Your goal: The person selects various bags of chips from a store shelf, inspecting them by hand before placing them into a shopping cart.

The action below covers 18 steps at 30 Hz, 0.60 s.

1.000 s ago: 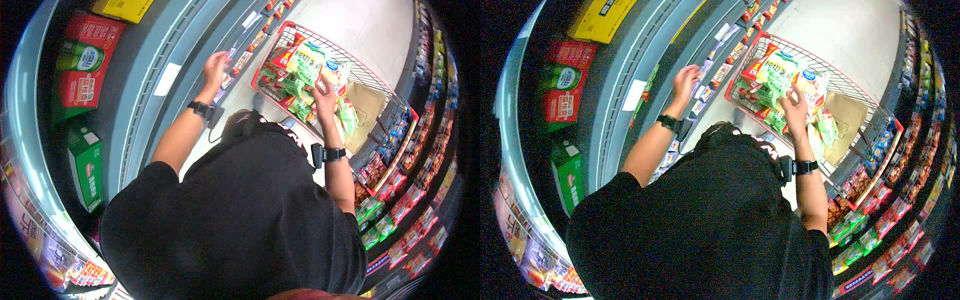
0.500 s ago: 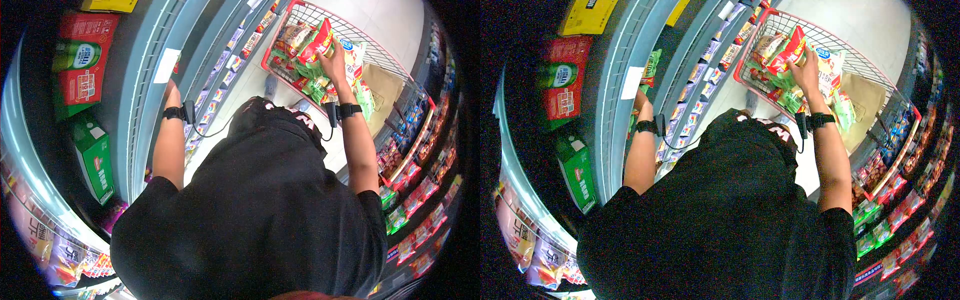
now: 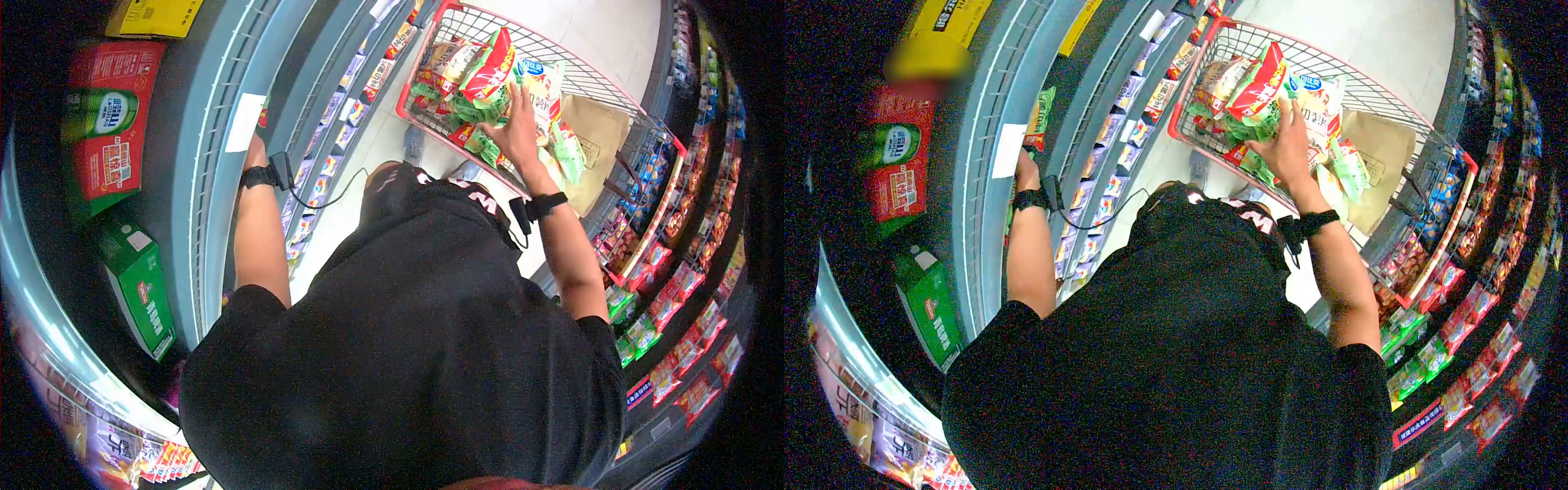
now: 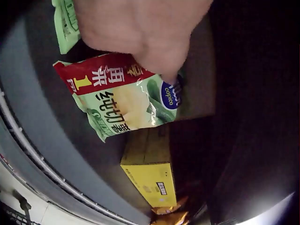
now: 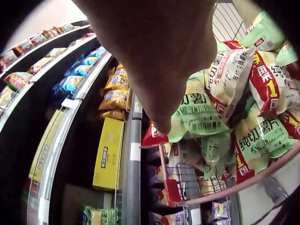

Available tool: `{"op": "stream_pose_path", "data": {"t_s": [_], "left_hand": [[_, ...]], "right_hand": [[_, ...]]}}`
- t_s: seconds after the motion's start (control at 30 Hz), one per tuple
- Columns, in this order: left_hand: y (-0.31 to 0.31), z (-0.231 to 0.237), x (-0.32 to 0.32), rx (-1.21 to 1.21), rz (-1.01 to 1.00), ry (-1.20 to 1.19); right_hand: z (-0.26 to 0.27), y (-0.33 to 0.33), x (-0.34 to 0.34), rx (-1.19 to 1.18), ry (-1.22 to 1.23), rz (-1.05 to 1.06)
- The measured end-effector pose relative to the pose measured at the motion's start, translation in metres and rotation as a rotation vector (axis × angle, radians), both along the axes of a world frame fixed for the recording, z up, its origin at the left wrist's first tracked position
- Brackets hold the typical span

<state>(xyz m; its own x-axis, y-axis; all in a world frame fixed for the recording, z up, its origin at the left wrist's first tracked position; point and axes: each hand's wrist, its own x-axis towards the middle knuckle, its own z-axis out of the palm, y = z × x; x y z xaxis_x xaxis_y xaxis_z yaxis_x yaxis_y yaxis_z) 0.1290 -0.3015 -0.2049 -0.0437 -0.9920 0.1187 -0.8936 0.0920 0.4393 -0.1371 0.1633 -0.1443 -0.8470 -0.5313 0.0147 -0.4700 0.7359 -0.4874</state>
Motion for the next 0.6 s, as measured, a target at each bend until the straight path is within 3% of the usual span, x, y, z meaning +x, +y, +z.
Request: {"op": "stream_pose_path", "data": {"t_s": [0.2,0.27,0.33,0.4,0.43,0.53,0.6], "left_hand": [[0.022,0.007,-0.007,-0.032,-0.053,0.131],[0.041,0.026,-0.011,-0.064,-0.116,0.277],[0.094,0.087,-0.03,-0.096,-0.213,0.472],[0.096,0.057,-0.017,-0.141,-0.294,0.614],[0.116,0.077,-0.016,0.128,-0.388,0.665],[0.18,0.109,-0.033,-0.126,-0.503,0.733],[0.223,0.129,-0.043,-0.04,-0.532,0.915]], "right_hand": [[-0.025,-0.017,-0.009,0.096,0.12,0.042],[-0.019,-0.015,-0.026,0.004,0.158,0.061],[-0.017,-0.006,-0.043,-0.078,0.241,0.072],[-0.006,0.007,-0.056,-0.124,0.266,0.044],[0.005,0.009,-0.062,-0.15,0.28,0.034],[0.022,0.02,-0.058,-0.315,0.068,0.144],[0.027,0.031,-0.047,-0.362,-0.088,0.255]]}}
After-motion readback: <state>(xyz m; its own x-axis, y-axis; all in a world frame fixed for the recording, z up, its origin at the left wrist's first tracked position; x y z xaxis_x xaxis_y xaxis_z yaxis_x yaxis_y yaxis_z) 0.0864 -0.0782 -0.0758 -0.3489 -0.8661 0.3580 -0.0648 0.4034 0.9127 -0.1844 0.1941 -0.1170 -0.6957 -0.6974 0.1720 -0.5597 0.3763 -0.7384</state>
